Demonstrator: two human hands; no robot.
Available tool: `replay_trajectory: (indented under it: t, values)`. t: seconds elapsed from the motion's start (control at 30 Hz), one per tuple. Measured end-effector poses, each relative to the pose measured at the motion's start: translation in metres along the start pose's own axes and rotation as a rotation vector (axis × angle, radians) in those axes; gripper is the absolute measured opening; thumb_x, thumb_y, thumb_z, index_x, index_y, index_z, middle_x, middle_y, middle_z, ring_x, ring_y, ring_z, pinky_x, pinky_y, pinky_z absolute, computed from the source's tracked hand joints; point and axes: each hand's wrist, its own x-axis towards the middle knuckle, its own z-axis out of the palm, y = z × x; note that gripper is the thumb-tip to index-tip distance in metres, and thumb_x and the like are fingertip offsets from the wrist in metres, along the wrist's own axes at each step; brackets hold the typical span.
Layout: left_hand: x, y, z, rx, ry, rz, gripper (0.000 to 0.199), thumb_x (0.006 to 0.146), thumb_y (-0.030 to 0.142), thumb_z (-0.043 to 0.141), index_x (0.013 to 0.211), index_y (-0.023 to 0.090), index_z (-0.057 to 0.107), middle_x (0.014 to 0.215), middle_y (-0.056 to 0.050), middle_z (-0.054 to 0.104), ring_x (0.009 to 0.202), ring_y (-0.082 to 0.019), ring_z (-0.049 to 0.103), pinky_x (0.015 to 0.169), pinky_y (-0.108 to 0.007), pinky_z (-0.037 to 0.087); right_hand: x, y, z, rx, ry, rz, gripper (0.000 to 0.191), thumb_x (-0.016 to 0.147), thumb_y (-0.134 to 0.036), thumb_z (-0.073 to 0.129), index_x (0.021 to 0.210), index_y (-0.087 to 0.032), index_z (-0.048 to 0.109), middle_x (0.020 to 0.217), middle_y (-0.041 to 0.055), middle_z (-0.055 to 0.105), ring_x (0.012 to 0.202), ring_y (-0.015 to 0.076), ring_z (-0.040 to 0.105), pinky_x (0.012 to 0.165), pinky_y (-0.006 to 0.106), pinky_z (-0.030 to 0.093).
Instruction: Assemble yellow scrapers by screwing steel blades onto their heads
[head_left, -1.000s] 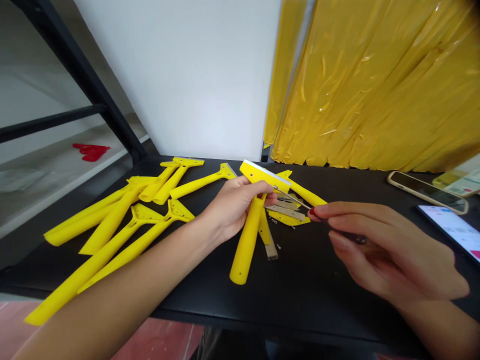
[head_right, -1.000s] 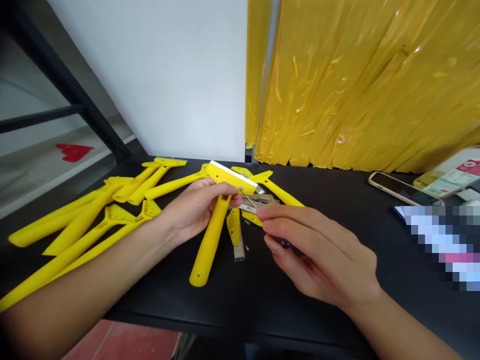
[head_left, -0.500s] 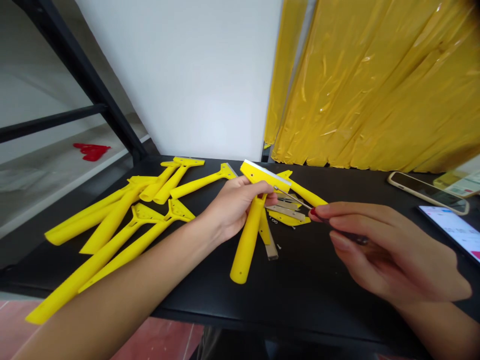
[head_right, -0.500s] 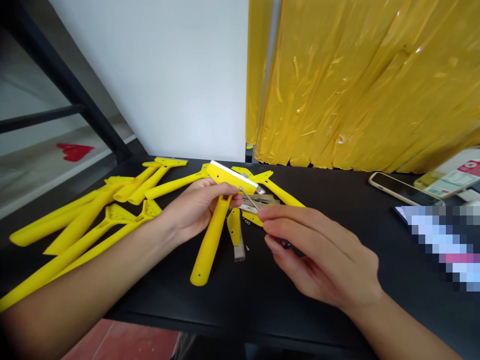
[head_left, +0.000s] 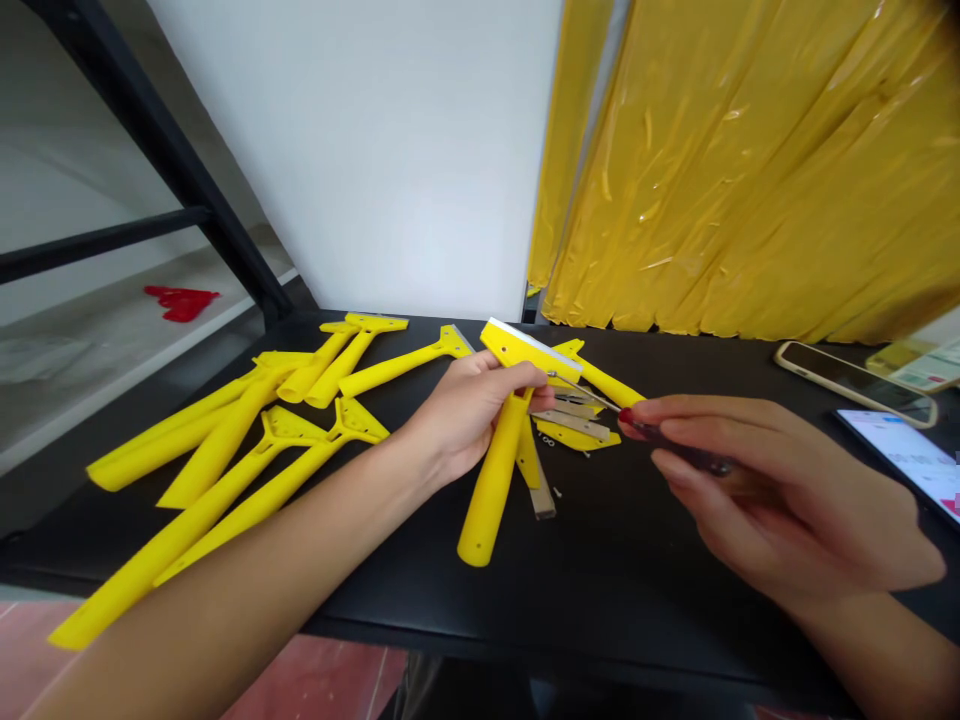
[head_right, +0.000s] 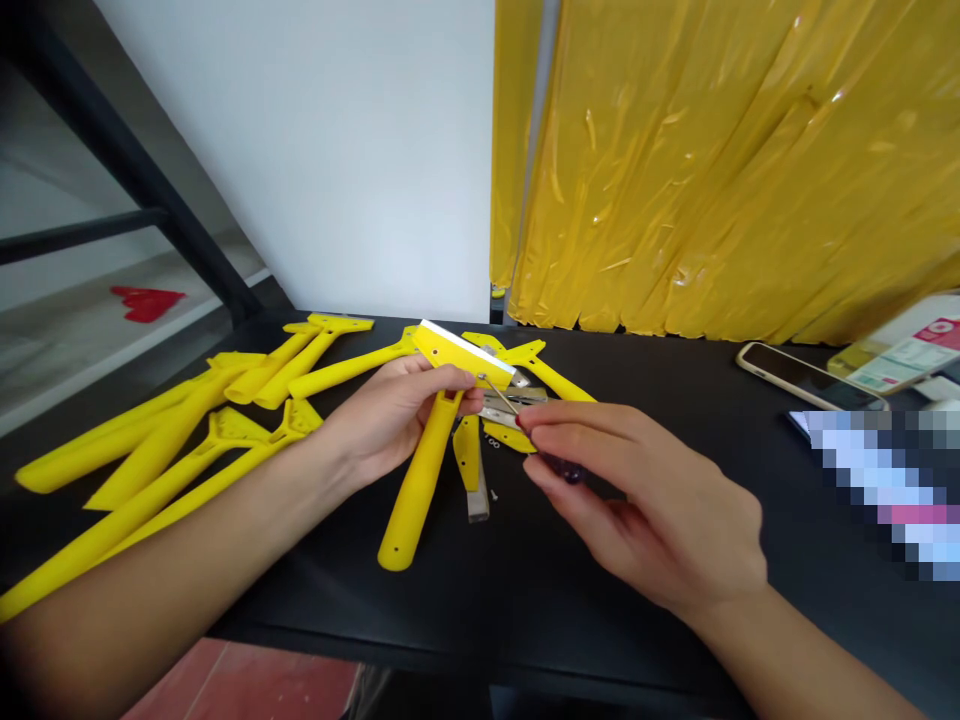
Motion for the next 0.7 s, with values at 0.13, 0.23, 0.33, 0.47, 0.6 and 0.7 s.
replay_trajectory:
  t: [0.13,0.23,0.33,0.47,0.6,0.7]
  values:
    - [0.0002,-0.0012,-0.001,0.008,0.005,0.017,0.01,0.079,0.003,0.071,0.082,0.01,0.065,0.073,-0.005,0.071,0.066,-0.012,0.068,0.072,-0.024,0.055,-0.0001,0.0024,-0.0007,-0.033,0.01,0.061,0.028,0.083,-0.026,0.08,0.109,-0.027,0.073,0.108,0.005,0.078,0.09,0.0234,0.077,0.074,0.037,0.066]
    - [0.0003,-0.0021,-0.0014,0.02,-0.006,0.036,0.012,0.078,0.004,0.073,0.085,0.01,0.066,0.075,-0.005,0.071,0.067,-0.012,0.068,0.072,-0.024,0.055,0.0012,0.0032,-0.0001,-0.079,0.029,0.046,0.021,0.081,-0.03,0.082,0.101,-0.028,0.074,0.101,0.0043,0.078,0.084,0.023,0.075,0.07,0.036,0.064]
    - [-0.0002,-0.0023,-0.0007,0.037,0.0,0.057,0.013,0.078,0.004,0.073,0.087,0.01,0.066,0.075,-0.006,0.072,0.067,-0.012,0.069,0.071,-0.024,0.055,0.0011,0.0048,0.0022,-0.105,0.116,0.061,0.021,0.081,-0.031,0.082,0.099,-0.027,0.072,0.091,0.0042,0.076,0.077,0.022,0.073,0.063,0.035,0.059]
    - [-0.0016,-0.0015,0.0005,0.07,0.003,0.102,0.012,0.078,0.004,0.073,0.087,0.009,0.066,0.076,-0.007,0.073,0.067,-0.013,0.069,0.072,-0.025,0.056,0.0007,0.0056,0.0054,-0.24,0.2,0.077,0.014,0.086,-0.034,0.078,0.09,-0.025,0.067,0.072,-0.0012,0.069,0.056,0.0134,0.062,0.045,0.028,0.042]
    - [-0.0025,-0.0025,-0.0003,0.128,-0.016,0.169,0.012,0.077,0.006,0.074,0.087,0.009,0.067,0.078,-0.007,0.073,0.069,-0.013,0.07,0.073,-0.025,0.056,0.0043,0.0038,0.0065,-0.425,0.205,0.082,0.021,0.094,-0.036,0.067,0.078,-0.023,0.063,0.058,-0.0029,0.06,0.043,0.009,0.049,0.039,0.028,0.027]
    - [-0.0023,-0.0046,-0.0015,0.185,-0.026,0.246,0.015,0.076,0.008,0.076,0.089,0.009,0.068,0.082,-0.007,0.074,0.07,-0.014,0.07,0.075,-0.027,0.058,0.0078,0.0052,0.0073,-0.486,0.203,0.086,0.024,0.097,-0.037,0.064,0.079,-0.021,0.064,0.055,-0.0032,0.06,0.042,0.0088,0.049,0.04,0.028,0.029]
